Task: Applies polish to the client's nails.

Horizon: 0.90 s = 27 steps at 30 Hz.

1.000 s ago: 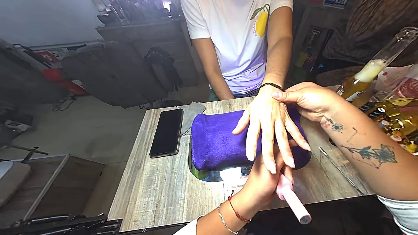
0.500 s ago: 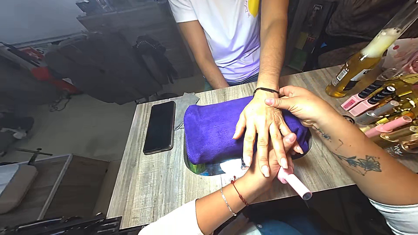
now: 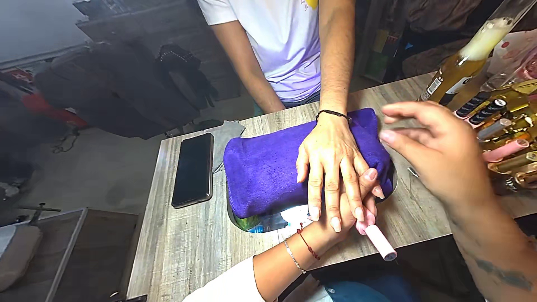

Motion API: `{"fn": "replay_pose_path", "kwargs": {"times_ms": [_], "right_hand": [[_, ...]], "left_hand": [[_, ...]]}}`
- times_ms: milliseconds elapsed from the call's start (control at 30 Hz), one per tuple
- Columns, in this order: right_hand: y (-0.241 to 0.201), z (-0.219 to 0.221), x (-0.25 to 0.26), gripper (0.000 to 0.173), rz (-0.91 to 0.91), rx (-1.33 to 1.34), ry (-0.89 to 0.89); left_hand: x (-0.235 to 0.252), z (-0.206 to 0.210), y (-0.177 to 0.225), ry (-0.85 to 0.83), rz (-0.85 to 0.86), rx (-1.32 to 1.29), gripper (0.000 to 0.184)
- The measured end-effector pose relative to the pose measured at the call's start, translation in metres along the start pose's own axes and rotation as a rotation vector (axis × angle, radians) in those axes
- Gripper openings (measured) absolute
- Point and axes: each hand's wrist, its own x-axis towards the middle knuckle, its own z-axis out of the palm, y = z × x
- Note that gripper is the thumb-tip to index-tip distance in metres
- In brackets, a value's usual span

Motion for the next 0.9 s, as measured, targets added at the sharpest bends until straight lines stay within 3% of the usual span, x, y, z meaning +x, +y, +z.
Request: {"fn": "replay_pose_path", "kwargs": {"times_ms": [133, 233, 467, 600, 733, 900], "right_hand": [[0.0, -0.014, -0.075, 0.023, -0.343, -0.019, -0.027], [0.002, -0.002, -0.106, 0.017, -0.452, 0.024, -0.097], [-0.004, 0.018, -0.111, 0.009, -0.433, 0.04, 0.093], [0.0, 0.021, -0.111, 0.014, -0.357, 0.044, 0.052], [-0.002, 0.016, -0.114, 0.012, -0.384, 0.037, 0.11], [-0.005, 0.014, -0.119, 0.011, -0.413, 0.04, 0.116]], "left_hand": [[-0.002, -0.002, -0.004, -0.02, 0.008, 0.023, 0.039], [-0.005, -0.001, -0.002, -0.004, 0.004, 0.085, 0.037], [-0.006, 0.002, 0.001, 0.031, 0.012, 0.153, 0.033], [0.0, 0.003, -0.003, 0.079, 0.092, 0.218, 0.035], [0.001, 0.005, 0.002, 0.045, 0.015, 0.079, 0.034], [-0.001, 0.005, 0.005, 0.047, -0.007, 0.088, 0.035]]}}
